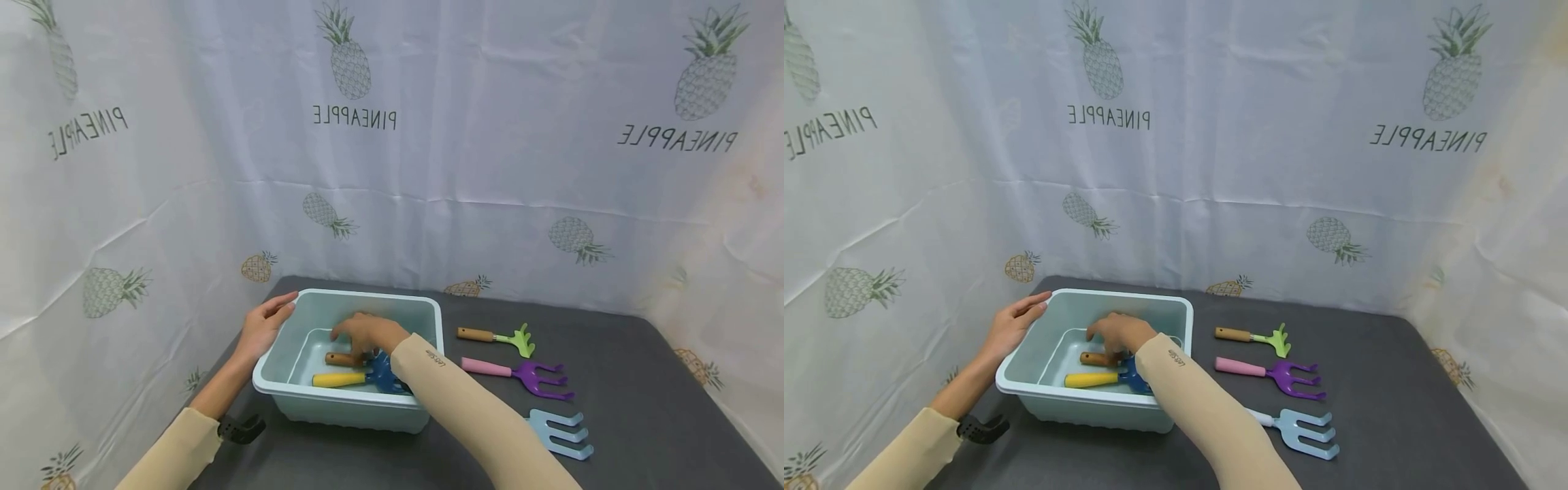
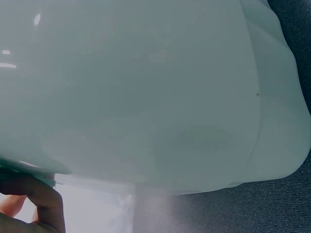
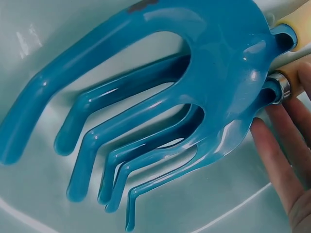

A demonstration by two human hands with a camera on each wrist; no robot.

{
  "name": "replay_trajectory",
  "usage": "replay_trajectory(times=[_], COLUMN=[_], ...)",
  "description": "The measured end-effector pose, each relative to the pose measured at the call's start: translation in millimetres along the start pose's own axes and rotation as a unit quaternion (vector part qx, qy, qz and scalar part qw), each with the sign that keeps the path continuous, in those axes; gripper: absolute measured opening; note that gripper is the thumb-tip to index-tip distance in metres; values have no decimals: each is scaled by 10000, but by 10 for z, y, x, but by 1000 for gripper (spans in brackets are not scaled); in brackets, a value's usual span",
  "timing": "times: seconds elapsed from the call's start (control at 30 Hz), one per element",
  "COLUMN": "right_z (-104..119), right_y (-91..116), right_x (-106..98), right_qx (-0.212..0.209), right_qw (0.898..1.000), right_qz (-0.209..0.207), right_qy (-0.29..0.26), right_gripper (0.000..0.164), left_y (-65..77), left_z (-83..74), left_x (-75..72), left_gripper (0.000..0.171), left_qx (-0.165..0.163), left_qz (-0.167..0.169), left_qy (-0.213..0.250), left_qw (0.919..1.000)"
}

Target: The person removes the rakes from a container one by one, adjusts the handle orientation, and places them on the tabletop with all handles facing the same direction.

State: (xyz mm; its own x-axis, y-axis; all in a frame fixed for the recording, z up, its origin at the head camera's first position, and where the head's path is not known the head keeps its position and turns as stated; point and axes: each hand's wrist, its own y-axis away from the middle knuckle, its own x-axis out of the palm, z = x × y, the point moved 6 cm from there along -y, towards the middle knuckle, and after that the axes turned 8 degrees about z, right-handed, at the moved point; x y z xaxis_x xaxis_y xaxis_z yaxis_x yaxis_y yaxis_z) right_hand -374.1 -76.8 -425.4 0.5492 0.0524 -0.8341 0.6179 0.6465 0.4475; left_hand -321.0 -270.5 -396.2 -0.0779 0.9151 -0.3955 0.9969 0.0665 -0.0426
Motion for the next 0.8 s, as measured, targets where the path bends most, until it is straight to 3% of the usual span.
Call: replay_trajectory(times=[0.13,0.37,0.8], right_z=[20,110,135], right_y=[9,24,1], right_x=[27,29,-7], right_qx=[-51,-403,-573], right_qw=[9999,9951,9901], right_qz=[35,57,-53], right_qy=[155,899,1284], right_gripper=[69,65,59], left_y=[5,9,13], left_z=[-4,-6,-1], left_x=[3,15,13], left_gripper=[50,50,50], left_qx=[-13,4,-62], left_qz=[20,79,109], left_qy=[87,132,241], left_qw=[10000,9999,9996])
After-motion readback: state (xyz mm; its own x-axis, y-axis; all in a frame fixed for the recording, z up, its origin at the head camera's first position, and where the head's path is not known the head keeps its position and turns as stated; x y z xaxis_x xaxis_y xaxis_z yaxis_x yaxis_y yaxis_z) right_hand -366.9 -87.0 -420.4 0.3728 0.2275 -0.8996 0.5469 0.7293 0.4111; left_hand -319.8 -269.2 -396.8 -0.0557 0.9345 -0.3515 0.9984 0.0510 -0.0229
